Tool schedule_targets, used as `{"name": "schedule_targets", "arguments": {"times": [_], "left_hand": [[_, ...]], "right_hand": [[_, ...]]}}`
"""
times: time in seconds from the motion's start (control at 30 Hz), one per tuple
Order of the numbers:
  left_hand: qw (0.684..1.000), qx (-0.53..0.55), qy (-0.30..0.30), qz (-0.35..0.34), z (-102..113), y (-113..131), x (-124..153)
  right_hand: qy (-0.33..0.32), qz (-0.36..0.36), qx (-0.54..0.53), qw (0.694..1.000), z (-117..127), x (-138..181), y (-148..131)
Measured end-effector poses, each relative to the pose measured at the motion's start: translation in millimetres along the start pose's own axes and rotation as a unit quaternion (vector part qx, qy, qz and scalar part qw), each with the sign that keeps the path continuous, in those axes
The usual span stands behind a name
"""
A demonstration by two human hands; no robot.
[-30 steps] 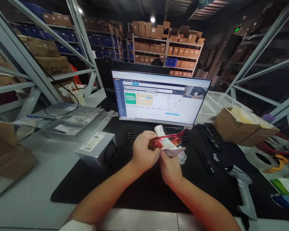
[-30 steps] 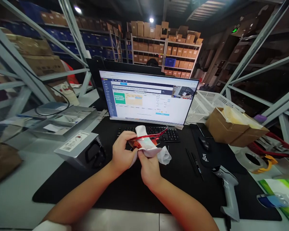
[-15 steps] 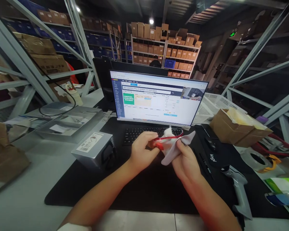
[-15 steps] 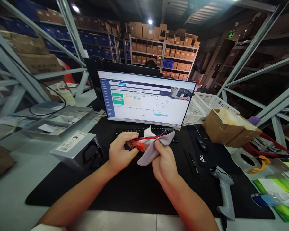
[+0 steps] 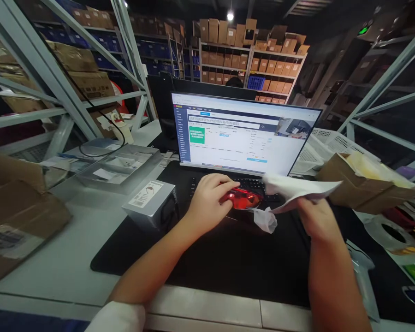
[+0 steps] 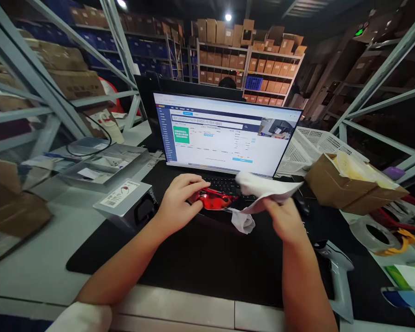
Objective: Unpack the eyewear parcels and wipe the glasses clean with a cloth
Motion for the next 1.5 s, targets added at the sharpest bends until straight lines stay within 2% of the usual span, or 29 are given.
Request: {"name": "schedule_targets", "arguments": {"times": [0.03,0.1,0.17,0.27,0.37,0.57,0.67,0.83,0.93,1.1,1.27,1.5], "left_hand": [[0.999,-0.013,-0.022,-0.024,-1.2,3.3,1.1],[0.995,-0.034,-0.056,-0.071,-4.8,10.6,4.4],[0.989,-0.051,-0.074,-0.115,-9.5,17.6,8.7],[0.986,-0.056,-0.053,-0.151,-15.7,24.3,14.2],[0.988,-0.030,-0.013,-0.148,-16.7,23.7,15.2],[0.995,0.003,0.015,-0.100,-11.1,15.4,8.7],[0.995,0.003,0.029,-0.100,-13.7,17.2,10.1],[0.988,-0.038,0.011,-0.150,-24.3,27.8,20.4],[0.987,-0.031,0.004,-0.157,-24.5,30.6,22.4],[0.996,0.022,0.014,-0.081,-15.9,21.5,14.1],[0.997,0.075,0.026,0.021,-9.2,10.0,9.2],[0.994,0.089,0.021,0.054,-3.1,10.6,7.4]], "right_hand": [[-0.097,-0.033,0.018,0.995,-7.2,4.3,-2.9],[-0.263,-0.083,0.056,0.959,-25.7,13.9,-9.3],[-0.324,-0.093,0.086,0.937,-43.9,20.1,-15.3],[-0.290,-0.062,0.136,0.945,-63.3,22.8,-21.0],[-0.247,-0.048,0.150,0.956,-66.8,21.8,-21.1],[-0.316,-0.097,0.088,0.940,-38.9,7.3,-7.0],[-0.334,-0.090,0.076,0.935,-31.5,3.3,-5.9],[-0.310,-0.026,0.129,0.941,-50.9,16.3,-21.7],[-0.291,0.015,0.163,0.943,-59.2,20.1,-27.5],[-0.335,-0.041,0.105,0.935,-39.8,8.7,-14.2],[-0.325,-0.063,0.042,0.943,-26.3,2.3,-0.8],[-0.295,-0.122,-0.008,0.948,-30.8,6.5,7.8]]}}
Point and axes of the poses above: each hand's wrist, its own x-axis away from the middle knuckle, its own z-axis out of the back of the hand, y = z × x, the point moved 2 cm from there along -x, towards the middle knuckle, and after that the axes turned 10 degrees about z, right-handed, at the moved point
